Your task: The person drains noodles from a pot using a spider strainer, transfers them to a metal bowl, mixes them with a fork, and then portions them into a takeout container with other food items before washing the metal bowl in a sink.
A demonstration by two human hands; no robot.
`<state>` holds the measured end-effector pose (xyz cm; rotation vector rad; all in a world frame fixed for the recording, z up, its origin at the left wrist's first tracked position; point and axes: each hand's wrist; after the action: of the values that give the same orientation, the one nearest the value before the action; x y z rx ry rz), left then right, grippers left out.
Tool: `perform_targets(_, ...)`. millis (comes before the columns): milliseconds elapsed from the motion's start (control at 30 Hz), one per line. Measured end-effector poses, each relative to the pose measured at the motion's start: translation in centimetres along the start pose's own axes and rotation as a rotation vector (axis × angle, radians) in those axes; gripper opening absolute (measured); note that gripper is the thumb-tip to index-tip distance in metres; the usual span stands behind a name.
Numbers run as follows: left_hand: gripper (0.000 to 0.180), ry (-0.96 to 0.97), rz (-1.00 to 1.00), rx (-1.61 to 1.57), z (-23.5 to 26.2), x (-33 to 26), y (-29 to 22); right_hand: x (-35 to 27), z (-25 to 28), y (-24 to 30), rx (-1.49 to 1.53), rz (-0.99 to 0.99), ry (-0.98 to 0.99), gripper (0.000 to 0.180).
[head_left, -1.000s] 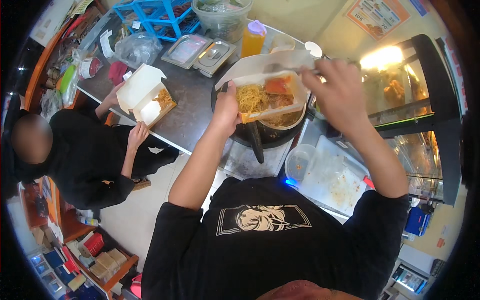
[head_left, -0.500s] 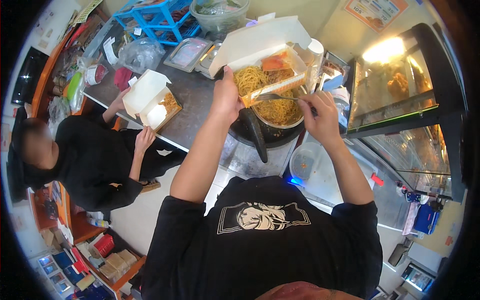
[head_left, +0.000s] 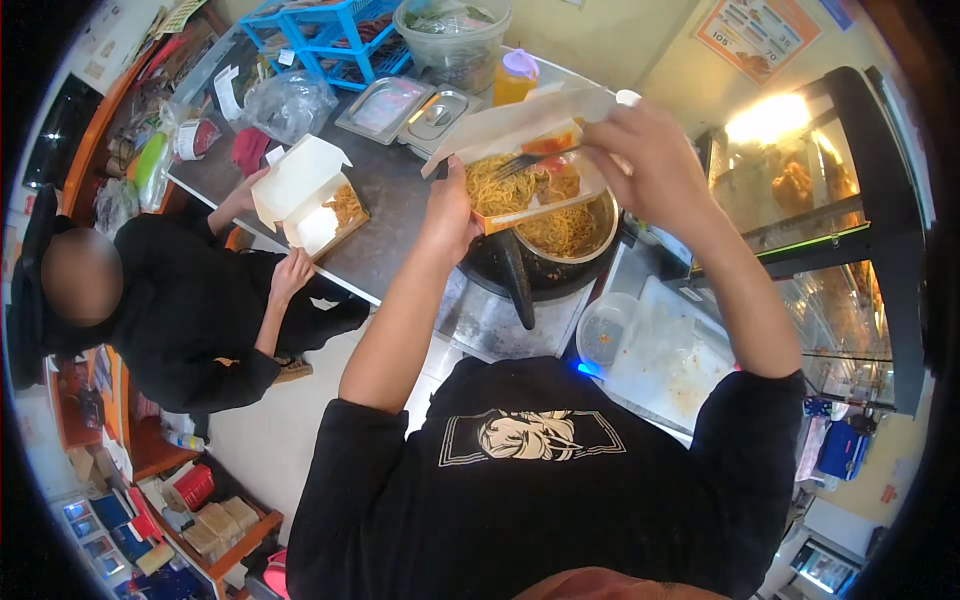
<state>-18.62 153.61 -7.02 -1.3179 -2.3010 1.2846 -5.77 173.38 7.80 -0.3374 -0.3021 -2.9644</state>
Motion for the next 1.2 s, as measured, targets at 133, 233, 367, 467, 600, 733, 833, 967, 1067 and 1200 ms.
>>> perform_targets(133,0.063,0.0,0.001,-0.094,-0.3,-1.6,0.4,2.0,-0.1,3.1,-0.526,0.405,-0.001,0.009)
perform_targets(233,0.062,-0.031,-0.123,-0.239,2.9,-2.6,1.9,1.6,2.1,4.3,-0.469,0.357,-0.063,0.01)
perform_targets(367,0.061,-0.229,-0.327,-0.336,6.9,-3.7,3.6,-4.2,-0.7,1.7,0.17,-0.08,-0.176,0.009)
perform_targets(467,0.061,-0.311,-0.488,-0.285,11.4,-3.5,3.9,-10.9,-8.3,-0.2,0.455,-0.404,-0.05,0.009)
perform_targets(600,0.061,-0.588,-0.591,-0.198,16.9,-2.2,5.8,-17.9,-17.4,0.1,0.734,-0.677,0.01,0.016)
perform_targets(733,0.06,-0.788,-0.542,-0.203,20.1,-3.2,9.1,-21.4,-20.4,1.6,0.941,-0.859,-0.042,0.018)
perform_targets(833,0.061,-0.786,-0.509,-0.107,22.2,-6.3,13.1,-22.7,-21.7,2.2,1.001,-0.87,-0.07,0.018)
perform_targets(967,0.063,-0.617,-0.436,-0.121,21.3,-10.7,13.9,-22.8,-21.5,1.2,1.045,-0.966,-0.139,0.02)
perform_targets(1067,0.064,-0.714,-0.408,-0.091,24.3,-12.9,16.6,-19.3,-20.9,-2.0,0.814,-0.894,-0.225,0.02)
perform_targets(1200,0.061,-0.963,-0.237,-0.031,21.3,-12.2,13.2,-14.3,-19.5,-6.6,0.103,-0.777,-0.194,0.016)
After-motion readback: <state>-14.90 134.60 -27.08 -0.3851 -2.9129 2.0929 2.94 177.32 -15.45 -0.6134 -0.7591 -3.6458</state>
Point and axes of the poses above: each hand's wrist, its own x-axis towards the middle knuckle, its own z-axis out of the back of the hand, y = z × x, and after that the axes turned 12 degrees about y, right-handed
